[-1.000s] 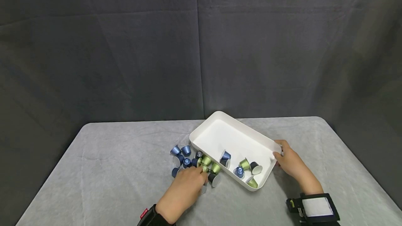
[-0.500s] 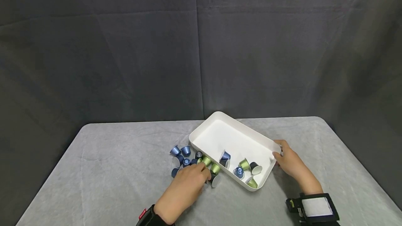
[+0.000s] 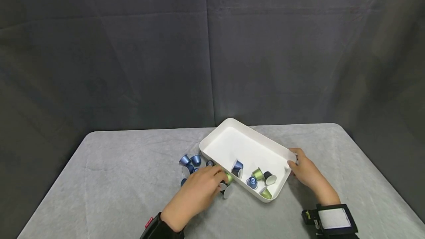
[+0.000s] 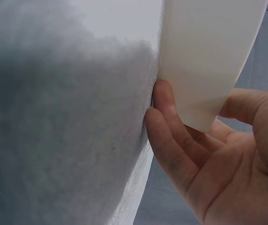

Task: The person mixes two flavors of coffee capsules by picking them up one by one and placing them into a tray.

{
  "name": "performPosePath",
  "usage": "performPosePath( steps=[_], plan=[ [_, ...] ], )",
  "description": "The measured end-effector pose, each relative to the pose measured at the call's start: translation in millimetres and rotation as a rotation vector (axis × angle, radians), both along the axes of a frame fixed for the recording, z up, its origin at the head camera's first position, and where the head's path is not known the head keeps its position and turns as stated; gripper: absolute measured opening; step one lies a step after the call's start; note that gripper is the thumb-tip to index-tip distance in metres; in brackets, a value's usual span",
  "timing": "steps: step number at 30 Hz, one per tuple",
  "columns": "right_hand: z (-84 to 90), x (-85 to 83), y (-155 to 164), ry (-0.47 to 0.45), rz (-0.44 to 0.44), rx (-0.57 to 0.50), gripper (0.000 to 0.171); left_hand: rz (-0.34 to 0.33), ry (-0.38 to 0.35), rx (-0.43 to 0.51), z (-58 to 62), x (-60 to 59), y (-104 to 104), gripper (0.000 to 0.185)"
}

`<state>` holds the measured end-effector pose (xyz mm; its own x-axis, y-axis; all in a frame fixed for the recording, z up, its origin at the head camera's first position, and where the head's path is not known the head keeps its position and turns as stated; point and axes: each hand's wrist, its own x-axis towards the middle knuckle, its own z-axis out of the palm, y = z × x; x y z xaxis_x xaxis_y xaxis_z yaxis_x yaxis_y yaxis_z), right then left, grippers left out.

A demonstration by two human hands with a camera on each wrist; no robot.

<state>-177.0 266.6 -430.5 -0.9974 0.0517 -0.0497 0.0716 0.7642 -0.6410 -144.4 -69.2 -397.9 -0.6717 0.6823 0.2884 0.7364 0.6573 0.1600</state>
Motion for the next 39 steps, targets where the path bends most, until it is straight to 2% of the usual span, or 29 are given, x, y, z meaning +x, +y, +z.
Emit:
performPosePath(
  steps=[8,20,30,39],
  plan=[
    [1.2,0.7,-1,-0.001,-0.001,0.002,0.047,0.018,0.065,-0.017,7.2,-9.0,11,0.023],
    [3.5,3.7,-1,0.001,0.005,-0.010,0.047,0.014,0.091,-0.030,12.1,-23.9,26,0.023],
    [4.2,3.8,0,0.001,0.008,-0.009,0.047,-0.024,0.112,-0.048,8.4,-32.2,42,0.019],
    [7.1,5.7,0,-0.017,0.002,-0.013,0.048,-0.041,0.090,-0.064,2.8,-32.2,57,0.022]
  ],
)
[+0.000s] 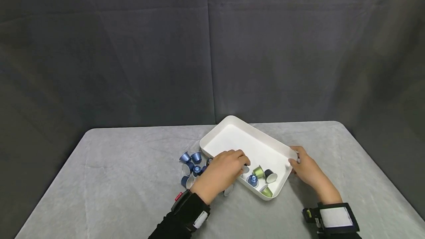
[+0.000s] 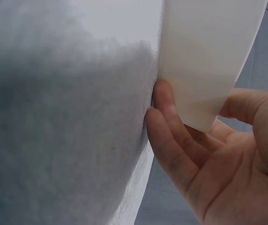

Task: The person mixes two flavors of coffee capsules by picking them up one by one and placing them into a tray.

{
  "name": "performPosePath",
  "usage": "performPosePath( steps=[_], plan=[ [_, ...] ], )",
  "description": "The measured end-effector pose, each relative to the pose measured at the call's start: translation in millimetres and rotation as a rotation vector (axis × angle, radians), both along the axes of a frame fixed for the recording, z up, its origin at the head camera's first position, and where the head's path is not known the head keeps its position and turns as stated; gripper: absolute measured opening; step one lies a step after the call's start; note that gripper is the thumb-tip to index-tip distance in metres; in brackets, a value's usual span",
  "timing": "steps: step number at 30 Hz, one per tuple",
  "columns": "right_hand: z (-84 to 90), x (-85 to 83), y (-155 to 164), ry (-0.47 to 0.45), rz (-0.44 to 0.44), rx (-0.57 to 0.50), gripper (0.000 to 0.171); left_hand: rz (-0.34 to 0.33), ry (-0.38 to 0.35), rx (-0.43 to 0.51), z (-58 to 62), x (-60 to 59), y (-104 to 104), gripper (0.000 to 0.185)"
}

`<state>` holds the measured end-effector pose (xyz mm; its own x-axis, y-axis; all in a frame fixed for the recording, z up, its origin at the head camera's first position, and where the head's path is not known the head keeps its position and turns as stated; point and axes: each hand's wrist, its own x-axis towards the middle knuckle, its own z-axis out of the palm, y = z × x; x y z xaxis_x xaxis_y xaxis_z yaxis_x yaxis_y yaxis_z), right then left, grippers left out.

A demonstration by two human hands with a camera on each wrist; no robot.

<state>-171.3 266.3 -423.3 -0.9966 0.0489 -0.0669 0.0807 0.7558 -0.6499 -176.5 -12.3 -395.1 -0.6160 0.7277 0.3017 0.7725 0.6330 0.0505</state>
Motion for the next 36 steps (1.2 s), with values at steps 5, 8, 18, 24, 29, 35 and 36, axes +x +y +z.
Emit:
performPosePath(
  steps=[5,8,18,24,29,35,36],
  plan=[
    [0.2,-0.3,0,-0.004,-0.004,0.002,0.048,-0.006,-0.023,-0.010,-4.9,1.0,8,0.024],
    [0.5,-0.5,0,-0.005,-0.008,0.002,0.048,-0.017,-0.032,0.009,-7.2,0.6,11,0.024],
    [0.6,0.3,0,-0.005,0.000,-0.002,0.048,-0.023,-0.096,0.027,-8.3,-4.1,20,0.025],
    [-0.4,0.3,0,0.000,-0.001,-0.005,0.048,-0.015,-0.106,0.020,-9.5,-8.2,24,0.023],
    [0.1,-0.1,0,0.001,-0.003,-0.009,0.048,-0.002,-0.111,0.012,-9.1,-10.0,25,0.026],
    [-0.2,-0.3,0,-0.002,-0.008,-0.012,0.048,-0.007,-0.079,-0.005,-8.1,-10.9,25,0.026],
    [-0.3,-0.4,0,-0.002,-0.010,-0.012,0.048,-0.009,-0.074,-0.006,-8.2,-10.9,25,0.026]
  ],
)
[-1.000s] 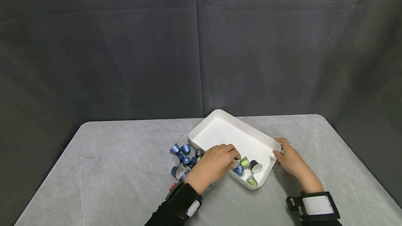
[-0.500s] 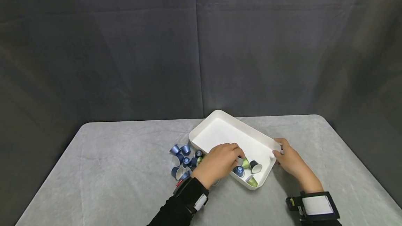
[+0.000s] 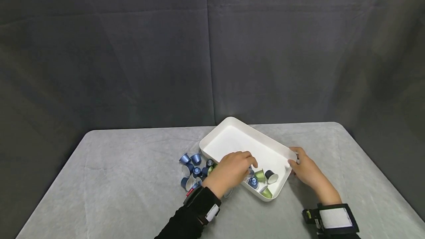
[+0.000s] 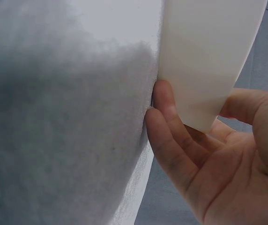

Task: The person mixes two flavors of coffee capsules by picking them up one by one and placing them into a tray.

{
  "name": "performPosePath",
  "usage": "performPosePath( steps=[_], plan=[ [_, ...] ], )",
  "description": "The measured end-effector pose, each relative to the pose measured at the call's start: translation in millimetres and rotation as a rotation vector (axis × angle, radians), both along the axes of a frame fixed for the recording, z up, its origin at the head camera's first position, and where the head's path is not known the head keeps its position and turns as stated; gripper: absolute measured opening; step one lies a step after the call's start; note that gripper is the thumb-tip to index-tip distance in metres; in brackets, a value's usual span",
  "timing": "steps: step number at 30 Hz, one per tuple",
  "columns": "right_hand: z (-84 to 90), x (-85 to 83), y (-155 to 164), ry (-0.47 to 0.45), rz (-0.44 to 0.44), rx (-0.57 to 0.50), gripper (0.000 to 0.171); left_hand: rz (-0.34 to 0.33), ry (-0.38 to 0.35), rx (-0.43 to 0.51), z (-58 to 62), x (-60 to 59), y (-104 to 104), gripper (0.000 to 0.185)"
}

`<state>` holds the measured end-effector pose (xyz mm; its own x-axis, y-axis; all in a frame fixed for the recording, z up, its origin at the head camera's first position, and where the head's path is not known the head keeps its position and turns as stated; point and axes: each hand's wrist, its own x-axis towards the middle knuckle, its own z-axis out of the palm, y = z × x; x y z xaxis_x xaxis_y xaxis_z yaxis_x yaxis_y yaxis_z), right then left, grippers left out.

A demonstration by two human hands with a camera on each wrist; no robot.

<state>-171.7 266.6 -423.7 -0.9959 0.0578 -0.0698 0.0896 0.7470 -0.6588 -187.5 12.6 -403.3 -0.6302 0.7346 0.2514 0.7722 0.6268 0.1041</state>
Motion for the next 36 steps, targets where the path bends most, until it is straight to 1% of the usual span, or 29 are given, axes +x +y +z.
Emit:
performPosePath(
  steps=[10,16,21,23,29,34,36],
  plan=[
    [0.7,0.3,0,-0.001,0.002,0.001,0.048,0.002,0.007,-0.006,0.0,0.7,-1,0.025],
    [1.5,0.7,0,0.000,0.005,-0.004,0.048,0.005,0.007,-0.029,-0.5,2.0,-3,0.027],
    [1.6,0.4,0,0.000,0.001,-0.002,0.048,0.011,0.028,-0.024,-1.0,4.0,-5,0.028],
    [1.6,0.4,-1,0.003,0.001,-0.003,0.048,0.014,0.037,-0.013,-0.6,5.3,-7,0.027],
    [1.3,0.3,-1,0.002,0.002,-0.005,0.048,0.035,0.029,0.013,0.9,10.4,-15,0.024],
    [1.0,0.1,0,0.002,0.004,0.003,0.048,0.050,0.045,0.016,0.5,15.0,-24,0.027],
    [1.1,0.0,-1,0.002,0.005,0.004,0.048,0.057,0.039,0.020,0.3,17.0,-28,0.029]
  ],
)
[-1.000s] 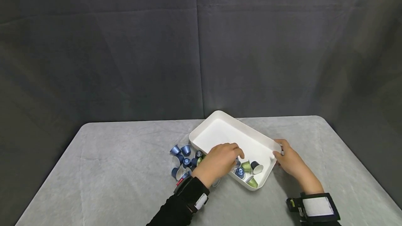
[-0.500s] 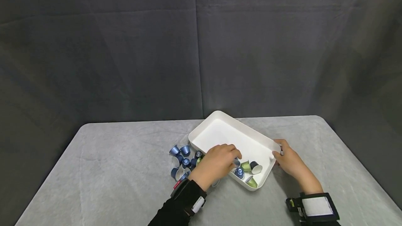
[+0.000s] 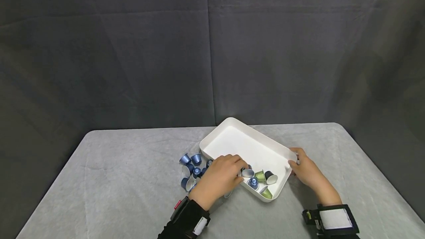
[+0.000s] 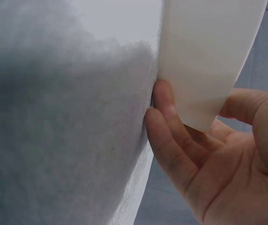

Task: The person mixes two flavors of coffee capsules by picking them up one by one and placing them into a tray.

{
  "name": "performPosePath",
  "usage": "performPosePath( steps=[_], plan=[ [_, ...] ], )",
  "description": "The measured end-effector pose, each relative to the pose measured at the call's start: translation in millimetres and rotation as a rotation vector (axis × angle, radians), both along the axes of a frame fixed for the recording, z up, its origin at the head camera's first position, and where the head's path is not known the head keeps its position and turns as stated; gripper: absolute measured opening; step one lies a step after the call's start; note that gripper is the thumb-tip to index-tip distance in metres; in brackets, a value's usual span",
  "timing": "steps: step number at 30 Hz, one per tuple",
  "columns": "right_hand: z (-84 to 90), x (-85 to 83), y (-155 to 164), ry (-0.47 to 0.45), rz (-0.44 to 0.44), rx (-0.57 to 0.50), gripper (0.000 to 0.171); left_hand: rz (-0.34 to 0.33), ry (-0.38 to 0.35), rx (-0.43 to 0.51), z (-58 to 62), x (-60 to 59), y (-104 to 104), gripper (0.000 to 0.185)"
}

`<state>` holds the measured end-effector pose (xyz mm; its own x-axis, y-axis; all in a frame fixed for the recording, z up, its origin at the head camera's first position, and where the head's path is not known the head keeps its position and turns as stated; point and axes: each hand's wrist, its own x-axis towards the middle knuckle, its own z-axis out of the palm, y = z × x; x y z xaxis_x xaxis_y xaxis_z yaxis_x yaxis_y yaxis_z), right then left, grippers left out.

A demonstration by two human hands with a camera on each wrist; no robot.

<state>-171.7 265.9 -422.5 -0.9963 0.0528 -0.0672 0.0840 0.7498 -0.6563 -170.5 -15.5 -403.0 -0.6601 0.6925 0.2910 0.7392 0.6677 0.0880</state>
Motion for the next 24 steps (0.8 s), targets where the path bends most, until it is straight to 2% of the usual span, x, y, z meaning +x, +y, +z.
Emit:
performPosePath(
  steps=[10,17,24],
  plan=[
    [0.1,0.5,0,-0.001,-0.004,-0.003,0.048,0.030,-0.035,0.037,-1.4,3.7,-22,0.026],
    [-0.4,0.7,1,0.005,-0.001,0.010,0.048,0.046,-0.008,0.028,-3.1,4.2,-34,0.026],
    [0.4,1.3,0,0.004,0.003,-0.005,0.048,0.058,0.014,0.074,-5.2,2.9,-46,0.025]
  ],
)
